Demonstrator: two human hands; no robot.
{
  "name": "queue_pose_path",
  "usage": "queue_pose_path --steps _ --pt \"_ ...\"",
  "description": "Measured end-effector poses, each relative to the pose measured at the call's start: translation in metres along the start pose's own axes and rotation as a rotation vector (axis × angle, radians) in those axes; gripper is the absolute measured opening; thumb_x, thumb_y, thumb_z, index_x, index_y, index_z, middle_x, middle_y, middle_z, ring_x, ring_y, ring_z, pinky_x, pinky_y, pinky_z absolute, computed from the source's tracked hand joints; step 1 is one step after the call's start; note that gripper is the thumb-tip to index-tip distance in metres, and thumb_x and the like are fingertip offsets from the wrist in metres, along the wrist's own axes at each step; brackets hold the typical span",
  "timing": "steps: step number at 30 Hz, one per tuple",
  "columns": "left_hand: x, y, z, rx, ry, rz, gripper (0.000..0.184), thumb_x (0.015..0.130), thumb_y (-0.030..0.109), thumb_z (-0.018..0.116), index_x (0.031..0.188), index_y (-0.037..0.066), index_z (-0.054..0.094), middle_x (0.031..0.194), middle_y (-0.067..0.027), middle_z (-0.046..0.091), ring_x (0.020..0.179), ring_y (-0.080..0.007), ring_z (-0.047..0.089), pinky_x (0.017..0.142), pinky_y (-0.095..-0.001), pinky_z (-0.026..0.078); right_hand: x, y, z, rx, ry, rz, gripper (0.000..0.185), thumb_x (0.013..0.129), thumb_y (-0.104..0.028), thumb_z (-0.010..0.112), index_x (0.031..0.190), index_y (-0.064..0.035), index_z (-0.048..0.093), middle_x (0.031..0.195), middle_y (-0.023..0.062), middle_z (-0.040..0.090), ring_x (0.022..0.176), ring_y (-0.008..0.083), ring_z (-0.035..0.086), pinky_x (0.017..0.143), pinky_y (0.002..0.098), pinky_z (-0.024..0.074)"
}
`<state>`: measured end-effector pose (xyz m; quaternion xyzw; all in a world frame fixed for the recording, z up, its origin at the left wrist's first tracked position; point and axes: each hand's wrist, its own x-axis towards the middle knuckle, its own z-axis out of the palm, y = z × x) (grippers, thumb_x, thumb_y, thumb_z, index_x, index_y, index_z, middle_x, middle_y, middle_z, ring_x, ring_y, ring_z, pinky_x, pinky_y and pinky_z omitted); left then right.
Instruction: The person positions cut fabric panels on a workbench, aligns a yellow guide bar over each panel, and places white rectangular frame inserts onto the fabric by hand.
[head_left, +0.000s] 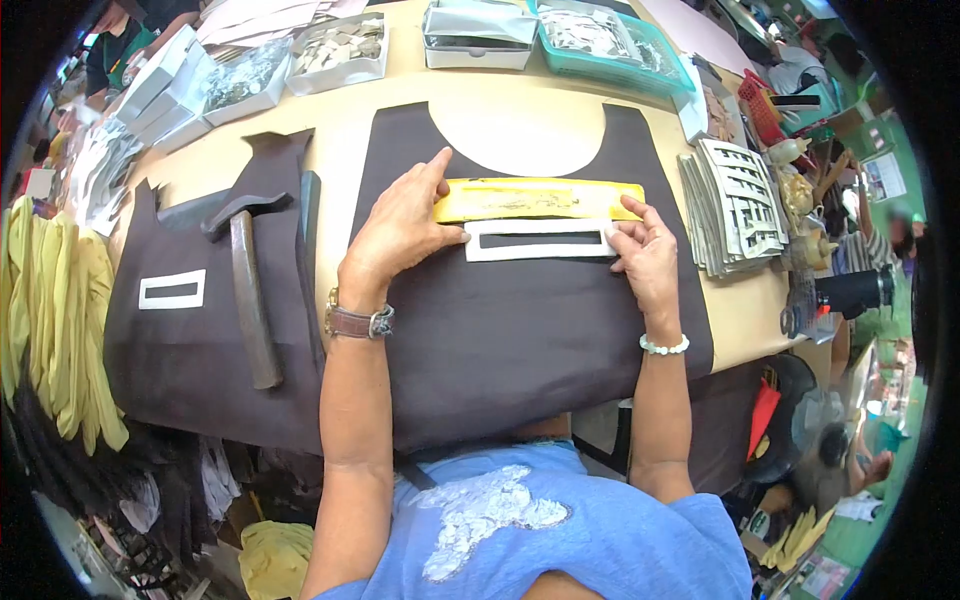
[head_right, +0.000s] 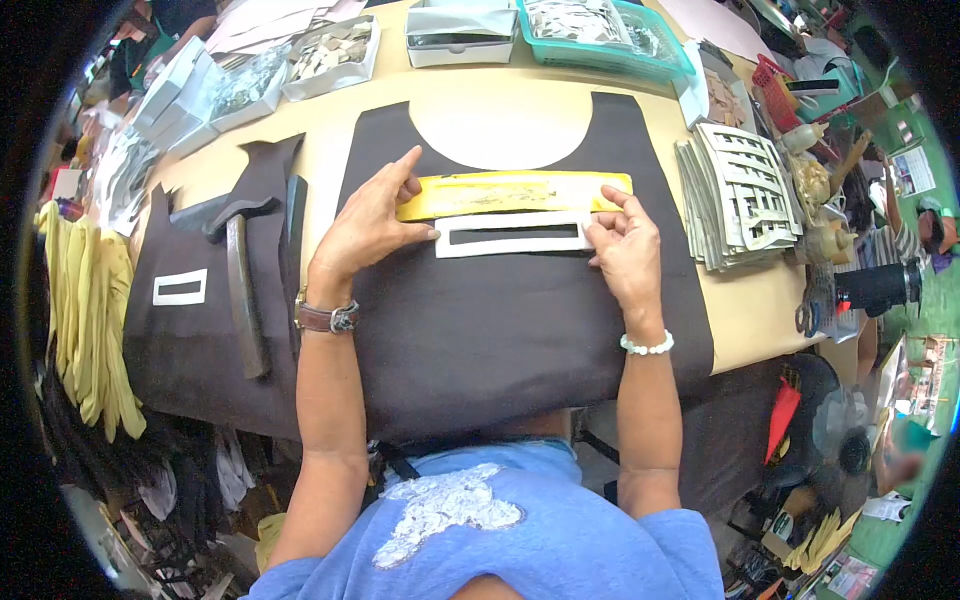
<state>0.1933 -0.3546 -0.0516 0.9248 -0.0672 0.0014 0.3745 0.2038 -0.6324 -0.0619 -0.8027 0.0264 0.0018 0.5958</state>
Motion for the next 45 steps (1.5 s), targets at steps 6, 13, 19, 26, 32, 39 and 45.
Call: queue_pose_path --steps 6,13,19,26,32,39,45 --pt "-0.001 -0.003 0.001 -0.014 0.002 0.034 0.087 0.06 0.012 0.08 0.135 0.001 0.036 0.099 -0.012 0.055 0.094 -0.0244 0.055 0.089 -0.0338 0.044 -0.008 0.0 0.0 -0.251 0.083 -0.09 0.041 0.077 -0.003 0.065 0.115 0.0066 0.054 0.074 0.0053 0.063 0.064 0.008 0.057 0.06 0.0218 0.0467" --pt "-0.001 -0.003 0.002 -0.004 0.006 0.029 0.086 0.061 0.011 0.08 0.135 0.002 0.038 0.1 -0.0111 0.055 0.094 -0.0239 0.054 0.089 -0.0333 0.044 -0.008 0.001 -0.004 -0.14 0.082 -0.051 0.045 0.075 -0.002 0.066 0.117 0.0072 0.053 0.074 0.0059 0.064 0.067 0.0083 0.058 0.062 0.0217 0.0469" --pt "-0.001 -0.002 0.001 -0.017 -0.015 0.022 0.085 0.062 0.012 0.079 0.135 0.003 0.038 0.101 -0.0111 0.055 0.094 -0.024 0.054 0.09 -0.034 0.044 -0.005 0.008 -0.003 -0.128 0.095 -0.08 0.045 0.074 -0.001 0.066 0.116 0.0077 0.053 0.074 0.0059 0.064 0.066 0.0078 0.058 0.061 0.0206 0.0459" --pt "-0.002 -0.004 0.002 -0.019 0.0 0.042 0.085 0.062 0.013 0.079 0.135 0.003 0.037 0.1 -0.011 0.055 0.094 -0.0244 0.054 0.089 -0.0344 0.044 -0.006 0.006 -0.002 -0.158 0.101 -0.1 0.044 0.074 -0.001 0.066 0.115 0.007 0.054 0.073 0.0058 0.065 0.065 0.008 0.058 0.062 0.0212 0.0463" --pt "-0.002 -0.005 0.002 0.005 0.0 0.066 0.085 0.062 0.013 0.079 0.135 0.003 0.037 0.099 -0.0111 0.054 0.092 -0.0243 0.054 0.089 -0.034 0.044 -0.005 0.007 -0.003 -0.205 0.1 -0.126 0.043 0.073 -0.001 0.067 0.114 0.0075 0.054 0.074 0.0075 0.066 0.064 0.0086 0.059 0.062 0.0227 0.0473" --pt "-0.002 -0.001 0.002 0.037 0.009 0.054 0.078 0.064 0.012 0.077 0.133 0.004 0.04 0.101 -0.012 0.055 0.094 -0.0252 0.054 0.088 -0.0347 0.044 -0.009 0.006 0.0 -0.45 0.055 -0.232 0.024 0.077 -0.004 0.064 0.101 -0.0023 0.063 0.077 0.0077 0.065 0.066 0.0158 0.061 0.065 0.0281 0.0491" --pt "-0.023 0.026 0.018 0.339 0.119 0.188 0.035 0.072 0.006 0.064 0.107 0.004 0.06 0.101 -0.0118 0.058 0.097 -0.0263 0.056 0.084 -0.0357 0.046 -0.016 -0.003 0.007 -0.932 0.05 -0.588 0.01 0.081 -0.008 0.055 0.085 -0.0058 0.064 0.081 0.0093 0.056 0.081 0.0282 0.058 0.073 0.0391 0.0468"
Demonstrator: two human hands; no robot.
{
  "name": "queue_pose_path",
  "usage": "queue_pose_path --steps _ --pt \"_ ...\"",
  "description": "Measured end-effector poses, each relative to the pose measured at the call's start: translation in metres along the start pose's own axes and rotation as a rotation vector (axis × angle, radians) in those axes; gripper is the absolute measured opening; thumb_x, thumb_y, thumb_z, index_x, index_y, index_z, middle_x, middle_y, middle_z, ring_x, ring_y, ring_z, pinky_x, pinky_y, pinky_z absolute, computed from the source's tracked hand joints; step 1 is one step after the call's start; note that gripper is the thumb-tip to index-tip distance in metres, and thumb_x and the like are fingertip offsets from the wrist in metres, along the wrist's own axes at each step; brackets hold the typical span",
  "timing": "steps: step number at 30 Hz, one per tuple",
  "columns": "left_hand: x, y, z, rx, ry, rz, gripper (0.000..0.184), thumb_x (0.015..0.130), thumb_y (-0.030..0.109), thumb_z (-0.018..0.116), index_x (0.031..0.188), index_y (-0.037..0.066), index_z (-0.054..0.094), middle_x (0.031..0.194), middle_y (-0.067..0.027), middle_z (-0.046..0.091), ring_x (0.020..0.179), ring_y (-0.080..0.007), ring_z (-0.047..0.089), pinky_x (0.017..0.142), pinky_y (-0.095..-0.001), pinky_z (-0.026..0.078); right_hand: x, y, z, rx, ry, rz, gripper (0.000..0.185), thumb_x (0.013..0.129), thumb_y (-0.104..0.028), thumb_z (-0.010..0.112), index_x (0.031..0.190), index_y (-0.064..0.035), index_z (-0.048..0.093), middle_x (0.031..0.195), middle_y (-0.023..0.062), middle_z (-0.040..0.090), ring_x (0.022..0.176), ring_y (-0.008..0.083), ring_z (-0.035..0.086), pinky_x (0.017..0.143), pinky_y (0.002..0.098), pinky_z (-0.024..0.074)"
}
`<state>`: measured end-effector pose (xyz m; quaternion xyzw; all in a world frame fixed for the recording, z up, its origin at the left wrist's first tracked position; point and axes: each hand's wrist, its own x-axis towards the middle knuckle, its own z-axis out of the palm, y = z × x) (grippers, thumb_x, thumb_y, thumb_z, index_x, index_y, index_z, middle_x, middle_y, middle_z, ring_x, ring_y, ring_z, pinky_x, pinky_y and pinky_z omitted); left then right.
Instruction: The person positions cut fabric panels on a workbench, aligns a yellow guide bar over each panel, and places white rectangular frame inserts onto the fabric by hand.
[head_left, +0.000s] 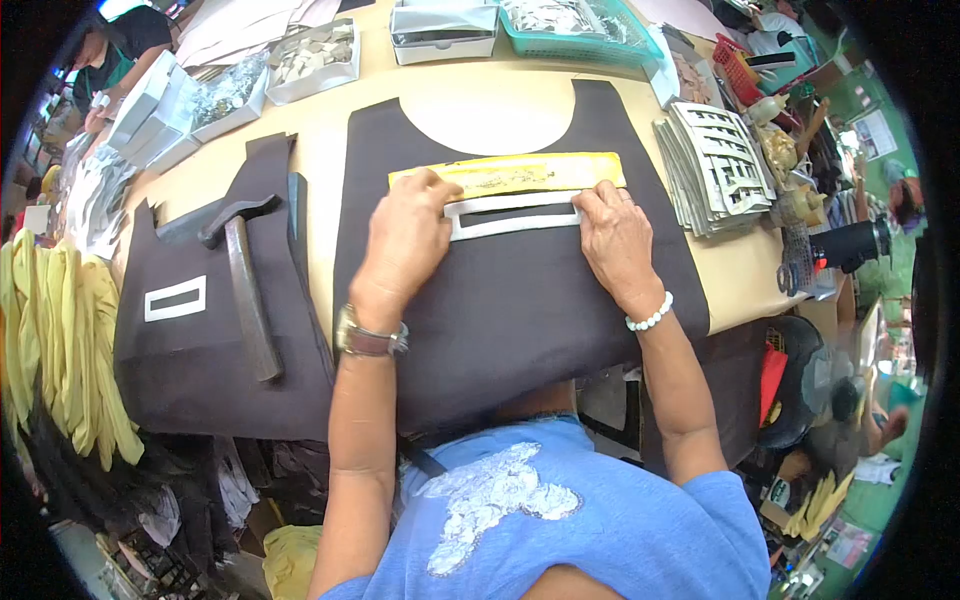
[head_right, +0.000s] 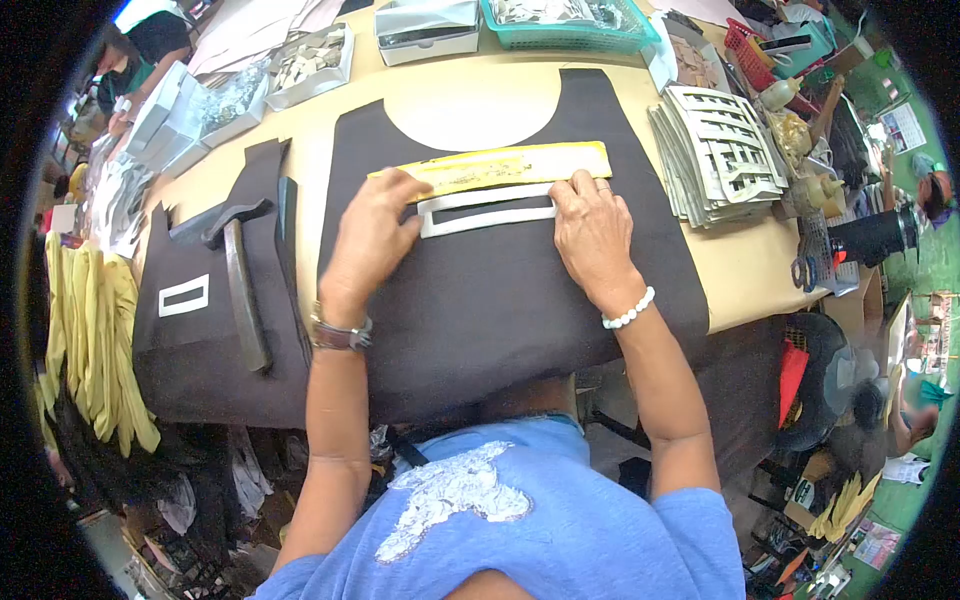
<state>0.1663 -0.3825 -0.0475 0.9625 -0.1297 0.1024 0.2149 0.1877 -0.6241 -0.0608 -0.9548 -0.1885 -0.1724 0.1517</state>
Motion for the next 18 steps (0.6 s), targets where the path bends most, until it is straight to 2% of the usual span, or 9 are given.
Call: queue_pose_path --steps 2,4,5,6,7,9,11,14,18 --pt "-0.012 0.008 0.01 0.092 -0.004 0.042 0.023 0.078 0.003 0.056 0.098 0.005 0.067 0.105 -0.0091 0.061 0.103 -0.0256 0.054 0.089 -0.0376 0.043 0.004 0.004 -0.004 0.008 -0.053 0.031 0.014 0.081 -0.007 0.054 0.089 -0.0058 0.065 0.085 0.0102 0.058 0.083 0.0283 0.058 0.075 0.0395 0.0469" --pt "-0.027 0.011 0.017 0.189 0.078 0.08 0.027 0.079 0.003 0.053 0.103 0.007 0.066 0.112 -0.0085 0.06 0.108 -0.0275 0.052 0.093 -0.0423 0.04 0.009 0.013 -0.011 0.032 -0.143 0.109 0.019 0.081 -0.006 0.051 0.093 -0.0047 0.065 0.092 0.0114 0.061 0.088 0.029 0.059 0.079 0.04 0.0466" --pt "-0.033 0.012 0.022 0.238 0.116 0.101 0.029 0.08 0.003 0.052 0.105 0.008 0.065 0.116 -0.0082 0.059 0.11 -0.0285 0.051 0.095 -0.0446 0.039 0.007 0.008 -0.006 0.047 -0.025 0.023 0.021 0.08 -0.005 0.05 0.096 -0.0032 0.065 0.096 0.0127 0.061 0.091 0.0292 0.059 0.081 0.0401 0.0462" --pt "-0.04 0.011 0.026 0.258 0.107 0.068 0.036 0.081 0.001 0.049 0.113 0.011 0.062 0.123 -0.0051 0.056 0.119 -0.0311 0.046 0.099 -0.0528 0.033 0.007 -0.005 0.004 0.061 0.093 -0.064 0.023 0.08 -0.004 0.05 0.098 -0.0016 0.064 0.101 0.014 0.061 0.095 0.0294 0.059 0.083 0.0401 0.0458" --pt "-0.042 0.01 0.028 0.249 0.111 0.054 0.037 0.082 0.001 0.048 0.115 0.012 0.061 0.125 -0.004 0.055 0.12 -0.0311 0.045 0.099 -0.0543 0.032 0.007 -0.021 0.012 0.076 0.207 -0.148 0.026 0.079 -0.004 0.049 0.1 -0.0001 0.063 0.106 0.0154 0.062 0.098 0.0296 0.059 0.085 0.0401 0.0453" --pt "-0.048 0.008 0.032 0.226 0.105 0.029 0.041 0.082 0.0 0.047 0.119 0.014 0.058 0.127 -0.0017 0.054 0.123 -0.0311 0.042 0.101 -0.0573 0.029 0.003 -0.069 0.019 0.203 0.13 -0.242 0.033 0.079 -0.003 0.048 0.109 0.004 0.058 0.114 0.0187 0.059 0.106 0.0292 0.057 0.091 0.0392 0.0427" --pt "-0.048 0.005 0.03 0.145 0.088 0.012 0.045 0.082 -0.002 0.046 0.122 0.017 0.056 0.129 0.0007 0.052 0.126 -0.032 0.039 0.103 -0.0622 0.021 -0.004 -0.09 0.045 0.226 0.069 -0.34 0.041 0.08 -0.003 0.047 0.12 0.0048 0.05 0.113 0.0202 0.059 0.107 0.0289 0.056 0.094 0.0391 0.0407" --pt "-0.046 0.006 0.025 0.123 0.059 -0.014 0.048 0.081 -0.003 0.045 0.123 0.018 0.055 0.131 0.0016 0.05 0.127 -0.0329 0.036 0.103 -0.0671 0.011 -0.005 -0.092 0.051 0.207 0.053 -0.272 0.04 0.084 -0.002 0.044 0.123 0.0055 0.045 0.113 0.0218 0.058 0.111 0.0297 0.055 0.092 0.0417 0.0431" --pt "-0.046 0.009 0.024 0.222 0.035 -0.02 0.048 0.081 -0.002 0.046 0.123 0.018 0.056 0.13 0.0025 0.051 0.127 -0.0302 0.036 0.102 -0.0696 0.008 -0.005 -0.083 0.05 0.153 -0.005 -0.282 0.045 0.084 -0.001 0.043 0.129 0.0051 0.04 0.113 0.0197 0.059 0.107 0.0283 0.057 0.093 0.0429 0.0422"
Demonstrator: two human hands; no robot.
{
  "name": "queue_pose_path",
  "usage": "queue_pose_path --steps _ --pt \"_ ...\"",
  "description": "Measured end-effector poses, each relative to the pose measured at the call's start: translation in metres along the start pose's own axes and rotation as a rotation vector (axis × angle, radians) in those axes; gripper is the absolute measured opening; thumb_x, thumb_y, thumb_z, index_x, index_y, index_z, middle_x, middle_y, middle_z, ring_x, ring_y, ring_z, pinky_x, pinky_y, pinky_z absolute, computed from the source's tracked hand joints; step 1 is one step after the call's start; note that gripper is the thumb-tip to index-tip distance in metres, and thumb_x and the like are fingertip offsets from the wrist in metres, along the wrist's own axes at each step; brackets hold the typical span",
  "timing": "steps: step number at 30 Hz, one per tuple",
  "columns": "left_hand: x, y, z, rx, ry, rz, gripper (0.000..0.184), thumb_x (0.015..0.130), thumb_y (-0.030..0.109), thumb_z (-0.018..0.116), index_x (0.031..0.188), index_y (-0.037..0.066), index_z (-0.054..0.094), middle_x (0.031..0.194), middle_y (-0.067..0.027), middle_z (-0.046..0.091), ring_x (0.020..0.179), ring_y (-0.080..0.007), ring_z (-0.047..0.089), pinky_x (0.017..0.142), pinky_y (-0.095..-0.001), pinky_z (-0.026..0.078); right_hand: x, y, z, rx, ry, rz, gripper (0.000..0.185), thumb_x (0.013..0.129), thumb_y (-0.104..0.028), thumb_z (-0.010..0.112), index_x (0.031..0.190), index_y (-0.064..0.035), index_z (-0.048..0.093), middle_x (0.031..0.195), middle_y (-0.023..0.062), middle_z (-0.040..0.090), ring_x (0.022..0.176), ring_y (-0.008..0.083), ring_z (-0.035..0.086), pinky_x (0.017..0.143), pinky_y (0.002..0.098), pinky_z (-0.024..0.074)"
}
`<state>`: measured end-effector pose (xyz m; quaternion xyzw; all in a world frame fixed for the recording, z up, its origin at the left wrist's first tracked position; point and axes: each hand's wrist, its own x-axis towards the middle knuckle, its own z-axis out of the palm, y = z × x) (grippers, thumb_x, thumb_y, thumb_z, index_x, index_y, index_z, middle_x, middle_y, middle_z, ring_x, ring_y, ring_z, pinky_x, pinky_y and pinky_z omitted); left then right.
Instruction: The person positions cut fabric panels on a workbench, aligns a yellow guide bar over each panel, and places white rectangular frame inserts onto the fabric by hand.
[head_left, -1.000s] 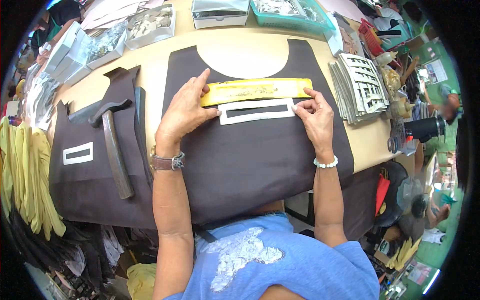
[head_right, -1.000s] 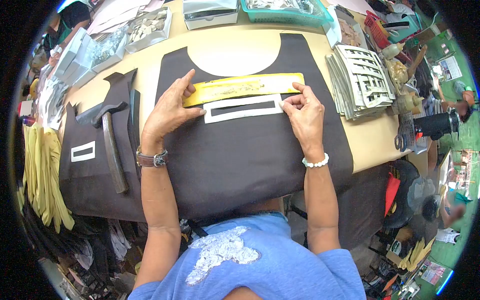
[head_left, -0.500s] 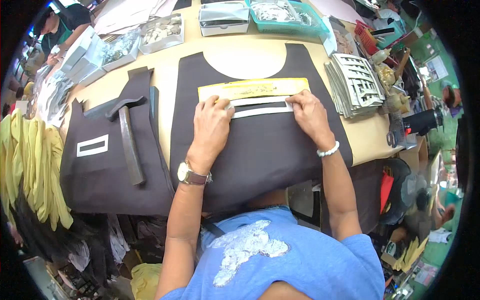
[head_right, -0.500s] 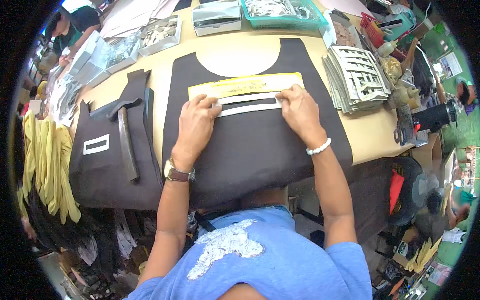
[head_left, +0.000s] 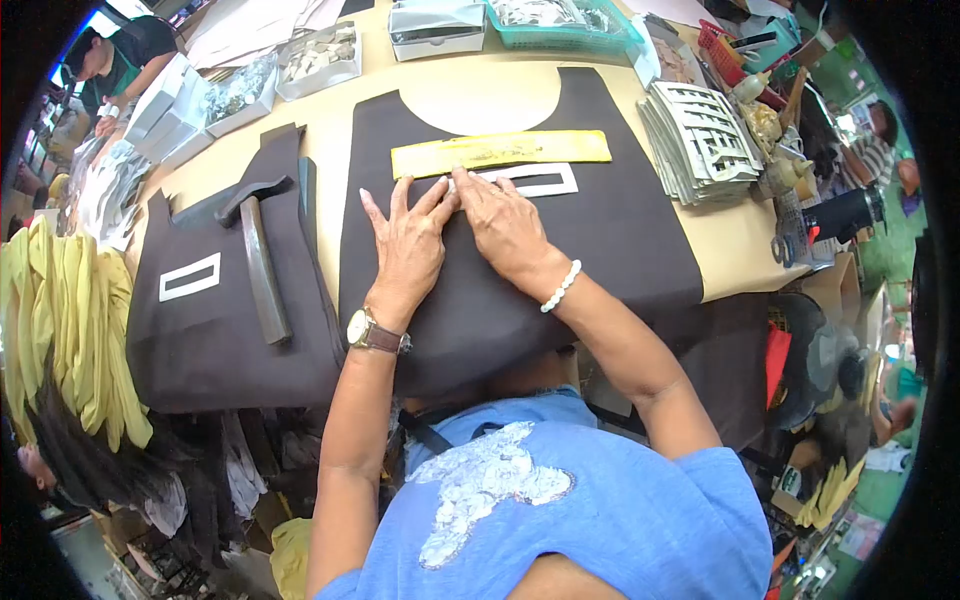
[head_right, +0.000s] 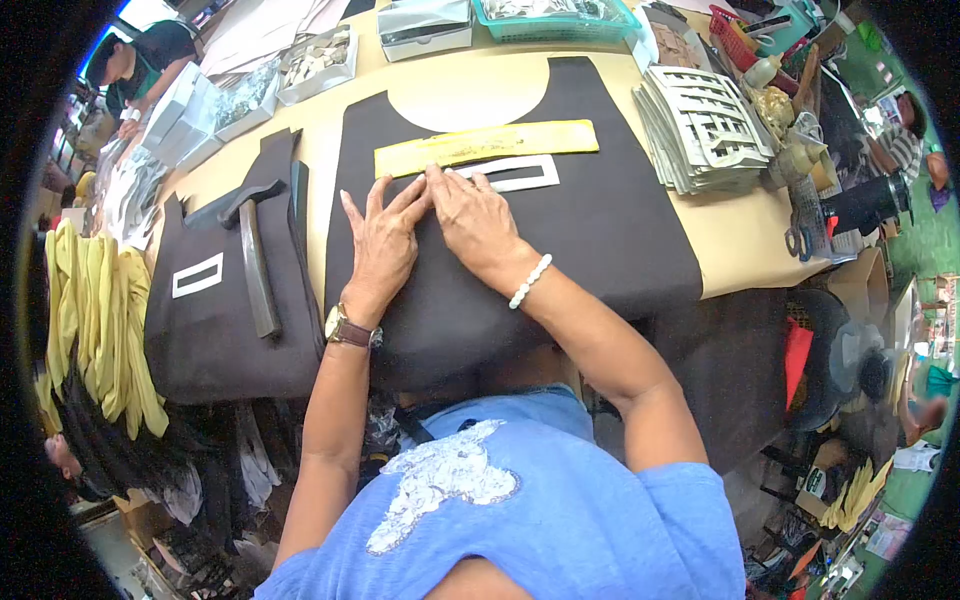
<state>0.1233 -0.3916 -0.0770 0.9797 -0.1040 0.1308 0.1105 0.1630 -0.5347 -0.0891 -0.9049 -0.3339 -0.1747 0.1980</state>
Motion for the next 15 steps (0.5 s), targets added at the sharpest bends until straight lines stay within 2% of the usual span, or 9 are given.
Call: queue_pose_path --steps 3,9,10,15 --pt "-0.002 -0.001 0.004 0.047 0.007 0.006 0.047 0.082 -0.002 0.045 0.123 0.019 0.056 0.13 0.0031 0.051 0.127 -0.0295 0.035 0.102 -0.0696 0.008 -0.005 0.009 -0.008 -0.057 0.009 0.007 0.046 0.083 0.0 0.043 0.129 0.0051 0.04 0.111 0.0189 0.06 0.105 0.028 0.058 0.093 0.0429 0.0423" --pt "-0.002 -0.001 0.003 0.102 0.002 0.027 0.046 0.083 -0.001 0.045 0.123 0.02 0.056 0.131 0.0048 0.05 0.128 -0.0286 0.034 0.101 -0.0711 0.009 -0.018 0.041 -0.025 -0.194 -0.061 0.195 0.043 0.084 0.0 0.042 0.127 0.0033 0.042 0.104 0.0182 0.062 0.099 0.0291 0.06 0.094 0.0438 0.0419" --pt "-0.002 -0.002 0.002 0.097 -0.006 0.032 0.046 0.084 -0.001 0.045 0.123 0.02 0.056 0.132 0.0047 0.049 0.128 -0.0287 0.034 0.101 -0.0716 0.01 -0.022 0.048 -0.03 -0.215 -0.001 0.194 0.043 0.084 0.0 0.039 0.127 0.0035 0.041 0.106 0.0162 0.062 0.1 0.0287 0.06 0.096 0.0448 0.0409" --pt "-0.003 -0.002 0.0 0.073 -0.028 0.049 0.047 0.085 -0.002 0.042 0.124 0.02 0.055 0.133 0.0045 0.048 0.129 -0.0297 0.033 0.101 -0.0711 0.009 -0.031 0.067 -0.038 -0.223 -0.012 0.258 0.043 0.085 0.001 0.037 0.128 0.0028 0.04 0.113 0.0107 0.062 0.107 0.0272 0.057 0.1 0.0479 0.0365"
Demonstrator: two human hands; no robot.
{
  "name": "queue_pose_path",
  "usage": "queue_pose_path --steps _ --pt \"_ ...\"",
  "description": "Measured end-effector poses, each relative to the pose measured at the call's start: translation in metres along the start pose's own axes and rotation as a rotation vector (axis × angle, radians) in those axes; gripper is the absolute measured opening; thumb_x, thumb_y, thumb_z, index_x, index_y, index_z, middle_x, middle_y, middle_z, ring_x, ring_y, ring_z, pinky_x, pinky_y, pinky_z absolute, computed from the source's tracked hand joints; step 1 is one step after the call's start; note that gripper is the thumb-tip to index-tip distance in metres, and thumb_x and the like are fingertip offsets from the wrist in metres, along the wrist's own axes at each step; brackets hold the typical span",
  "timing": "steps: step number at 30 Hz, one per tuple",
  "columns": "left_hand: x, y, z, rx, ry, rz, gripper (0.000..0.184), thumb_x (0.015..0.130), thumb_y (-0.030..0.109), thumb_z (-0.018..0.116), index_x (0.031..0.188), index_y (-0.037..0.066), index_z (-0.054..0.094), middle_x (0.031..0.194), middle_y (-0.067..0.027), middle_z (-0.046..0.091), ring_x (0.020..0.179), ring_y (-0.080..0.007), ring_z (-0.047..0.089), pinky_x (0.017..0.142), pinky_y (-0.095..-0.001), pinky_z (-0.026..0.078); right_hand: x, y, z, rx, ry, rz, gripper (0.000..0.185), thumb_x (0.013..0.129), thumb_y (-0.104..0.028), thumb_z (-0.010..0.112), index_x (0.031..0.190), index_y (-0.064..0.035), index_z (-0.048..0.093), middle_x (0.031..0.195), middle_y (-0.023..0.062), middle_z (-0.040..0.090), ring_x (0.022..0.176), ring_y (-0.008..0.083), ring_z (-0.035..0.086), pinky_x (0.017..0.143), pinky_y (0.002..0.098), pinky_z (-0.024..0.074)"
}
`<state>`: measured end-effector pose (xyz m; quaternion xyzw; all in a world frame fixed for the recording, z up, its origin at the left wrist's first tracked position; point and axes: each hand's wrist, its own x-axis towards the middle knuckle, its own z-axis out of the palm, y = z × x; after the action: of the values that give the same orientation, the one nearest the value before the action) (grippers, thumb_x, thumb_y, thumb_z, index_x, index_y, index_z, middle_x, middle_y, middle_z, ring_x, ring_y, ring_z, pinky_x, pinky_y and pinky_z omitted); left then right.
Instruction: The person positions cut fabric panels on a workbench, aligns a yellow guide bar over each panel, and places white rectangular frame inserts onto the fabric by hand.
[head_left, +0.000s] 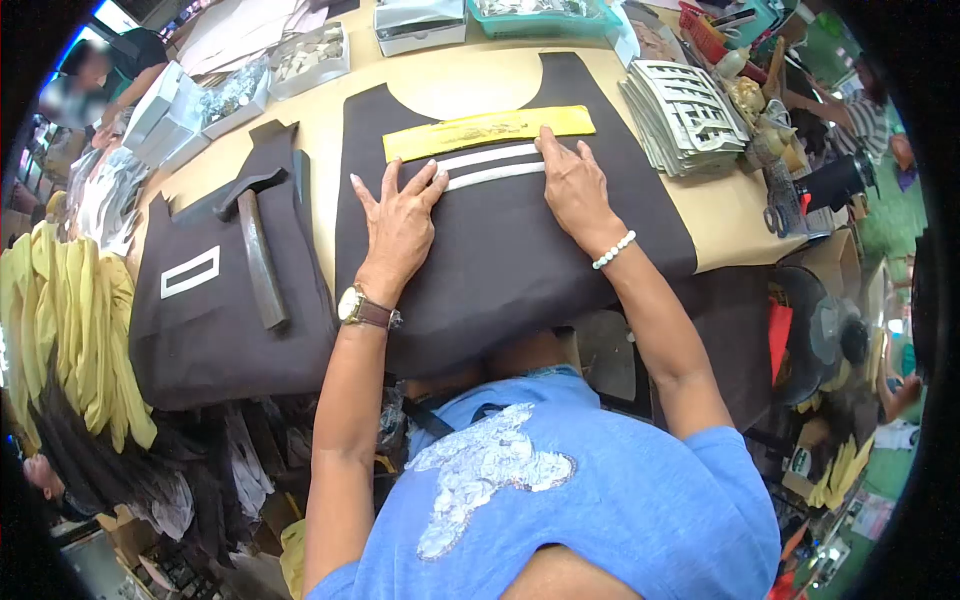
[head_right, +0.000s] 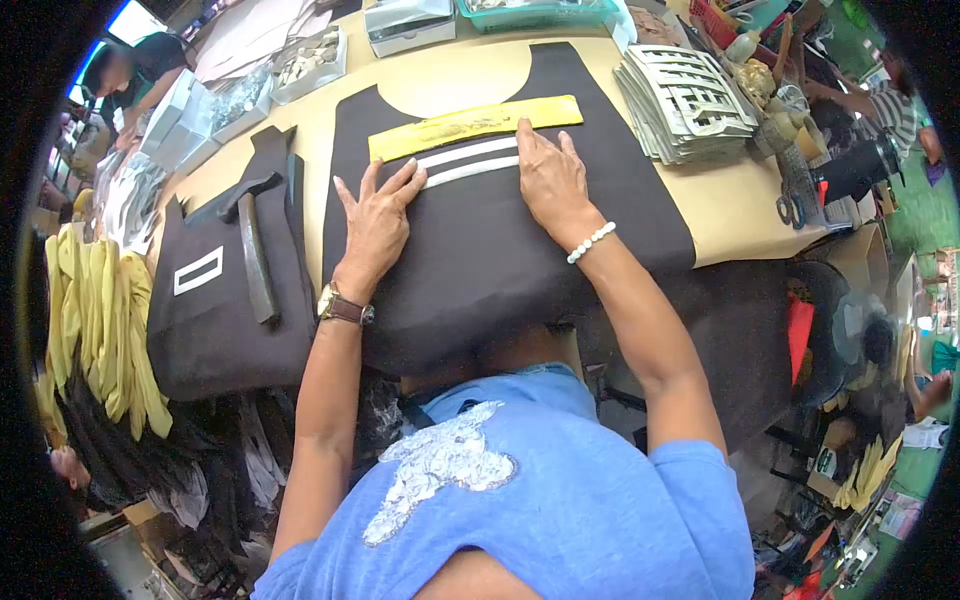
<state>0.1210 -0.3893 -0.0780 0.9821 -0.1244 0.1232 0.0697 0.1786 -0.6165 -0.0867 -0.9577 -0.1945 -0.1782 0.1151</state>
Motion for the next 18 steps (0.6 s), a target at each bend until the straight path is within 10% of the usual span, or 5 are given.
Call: queue_pose_path --steps 12,14,16,18 --pt "0.0 -0.005 0.004 -0.02 0.02 0.028 0.049 0.081 -0.003 0.043 0.125 0.017 0.053 0.134 0.001 0.048 0.13 -0.0325 0.032 0.1 -0.0717 0.009 0.012 0.044 -0.024 -0.238 -0.126 0.261 0.044 0.086 -0.006 0.039 0.13 -0.0044 0.042 0.099 0.0147 0.065 0.094 0.028 0.062 0.091 0.0514 0.0362" --pt "0.003 -0.006 0.004 -0.028 0.036 0.034 0.051 0.08 -0.005 0.043 0.125 0.016 0.053 0.134 0.0006 0.047 0.131 -0.0329 0.031 0.1 -0.0719 0.009 0.014 0.016 -0.013 -0.198 0.218 0.034 0.035 0.084 -0.005 0.041 0.117 -0.0007 0.052 0.09 0.0166 0.065 0.084 0.0301 0.062 0.083 0.047 0.039" --pt "-0.001 -0.006 0.007 -0.031 0.033 0.053 0.054 0.078 -0.006 0.044 0.126 0.016 0.052 0.134 0.0004 0.047 0.131 -0.0332 0.031 0.1 -0.0718 0.008 0.013 -0.063 -0.032 0.109 -0.131 0.099 0.041 0.079 -0.007 0.046 0.118 0.0062 0.051 0.099 0.0191 0.063 0.09 0.0276 0.061 0.087 0.0429 0.0413" --pt "0.001 -0.008 0.005 -0.021 0.043 0.078 0.056 0.076 -0.007 0.044 0.127 0.017 0.052 0.134 0.0004 0.047 0.131 -0.0334 0.031 0.1 -0.0717 0.008 -0.001 -0.113 0.011 0.071 0.114 -0.145 0.042 0.081 -0.004 0.044 0.121 0.0064 0.047 0.109 0.0194 0.06 0.101 0.0266 0.059 0.099 0.0459 0.0356"
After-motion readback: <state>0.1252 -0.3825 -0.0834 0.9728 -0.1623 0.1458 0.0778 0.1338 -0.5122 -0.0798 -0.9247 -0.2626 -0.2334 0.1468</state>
